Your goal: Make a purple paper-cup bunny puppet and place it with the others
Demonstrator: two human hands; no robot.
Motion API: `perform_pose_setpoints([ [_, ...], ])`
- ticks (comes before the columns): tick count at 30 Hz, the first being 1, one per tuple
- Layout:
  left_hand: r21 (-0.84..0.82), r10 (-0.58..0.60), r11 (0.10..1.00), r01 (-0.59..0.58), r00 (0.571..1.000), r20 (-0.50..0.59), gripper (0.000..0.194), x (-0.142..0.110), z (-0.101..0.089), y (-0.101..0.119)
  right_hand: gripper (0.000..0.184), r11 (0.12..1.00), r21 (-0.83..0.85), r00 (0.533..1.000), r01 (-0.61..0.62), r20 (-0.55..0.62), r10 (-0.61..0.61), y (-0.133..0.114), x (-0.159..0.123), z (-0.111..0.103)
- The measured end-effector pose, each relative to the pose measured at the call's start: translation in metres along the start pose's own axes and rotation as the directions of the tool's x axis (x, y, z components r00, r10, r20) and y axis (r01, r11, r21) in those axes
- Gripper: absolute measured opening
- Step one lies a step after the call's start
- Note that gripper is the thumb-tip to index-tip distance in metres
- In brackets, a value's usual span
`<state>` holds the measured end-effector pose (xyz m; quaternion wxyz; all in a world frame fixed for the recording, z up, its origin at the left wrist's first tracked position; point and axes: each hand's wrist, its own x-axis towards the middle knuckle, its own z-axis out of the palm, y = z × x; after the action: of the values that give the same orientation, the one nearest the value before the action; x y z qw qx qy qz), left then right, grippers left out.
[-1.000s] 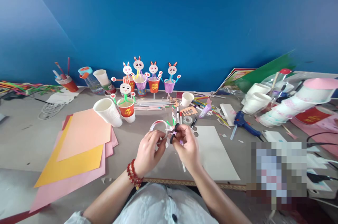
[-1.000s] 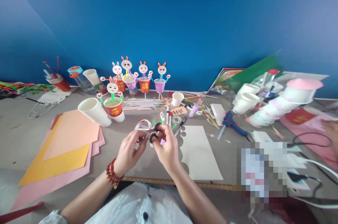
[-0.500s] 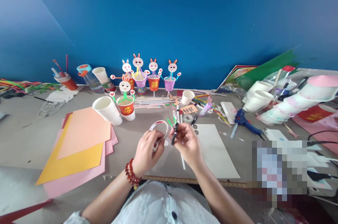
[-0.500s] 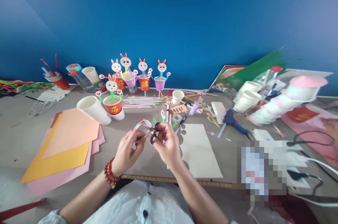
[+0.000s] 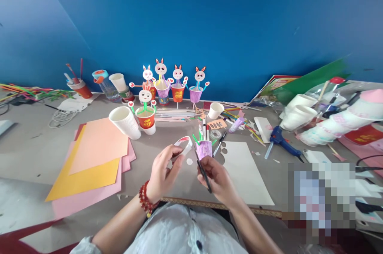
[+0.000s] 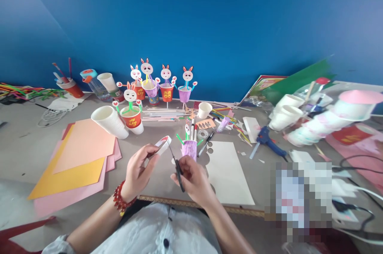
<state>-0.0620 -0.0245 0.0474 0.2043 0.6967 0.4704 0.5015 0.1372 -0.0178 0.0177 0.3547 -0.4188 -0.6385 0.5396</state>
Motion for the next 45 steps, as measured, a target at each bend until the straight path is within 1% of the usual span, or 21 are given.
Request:
perform_pose_setpoints([
  [3,0.006,0.012,1.000,-0.012,0.999,-0.031,0.006,0.000,0.000,0.001,0.027,0.993,-0.113,0.999,-0.021,0.025,0.024,0.004,-0.008,-0.001],
  [4,0.012,0.018,1.000,-0.018,0.999,-0.039,0.006,-0.001,-0.001,0.000,0.027,0.987,-0.161,1.000,-0.018,0.014,0.020,0.003,-0.010,-0.001],
  [6,0.028,0.035,0.999,-0.034,0.998,-0.048,0.007,-0.001,-0.001,-0.001,0.029,0.962,-0.271,1.000,0.007,-0.016,-0.011,-0.001,-0.013,-0.003],
  [9,0.058,0.052,0.997,-0.049,0.997,-0.051,0.007,-0.003,-0.003,-0.003,0.030,0.899,-0.435,0.996,0.046,-0.054,-0.078,-0.008,-0.014,-0.006],
  [11,0.067,0.045,0.997,-0.042,0.998,-0.042,0.007,-0.004,-0.004,-0.003,0.030,0.862,-0.503,0.992,0.065,-0.058,-0.109,-0.011,-0.015,-0.007],
  [13,0.064,0.033,0.997,-0.031,0.999,-0.031,0.006,-0.005,-0.005,-0.004,0.031,0.850,-0.520,0.991,0.086,-0.041,-0.125,-0.013,-0.015,-0.009],
  [18,0.054,0.042,0.998,-0.040,0.999,-0.035,0.007,-0.005,-0.006,-0.002,0.031,0.894,-0.440,0.996,0.083,0.007,-0.089,-0.018,-0.015,-0.010],
  [23,0.065,0.044,0.997,-0.042,0.998,-0.036,0.006,-0.006,-0.008,0.000,0.032,0.947,-0.322,1.000,0.011,0.013,-0.008,-0.020,-0.014,-0.010],
  [28,0.069,0.066,0.996,-0.064,0.998,-0.020,0.007,-0.006,-0.011,-0.001,0.036,0.986,-0.161,0.998,-0.043,0.029,0.048,-0.019,-0.013,-0.010],
  [35,0.062,0.099,0.993,-0.099,0.995,0.006,0.008,-0.003,-0.015,0.001,0.036,0.988,-0.017,0.984,-0.153,0.089,0.154,-0.021,-0.010,-0.011],
  [41,0.039,0.114,0.993,-0.115,0.993,0.031,0.008,-0.001,-0.016,0.001,0.038,0.984,0.054,0.979,-0.171,0.119,0.164,-0.009,-0.011,-0.013],
  [45,0.039,0.113,0.993,-0.114,0.993,0.030,0.008,-0.001,-0.014,0.000,0.041,0.982,0.100,0.978,-0.159,0.151,0.143,0.000,-0.010,-0.015],
])
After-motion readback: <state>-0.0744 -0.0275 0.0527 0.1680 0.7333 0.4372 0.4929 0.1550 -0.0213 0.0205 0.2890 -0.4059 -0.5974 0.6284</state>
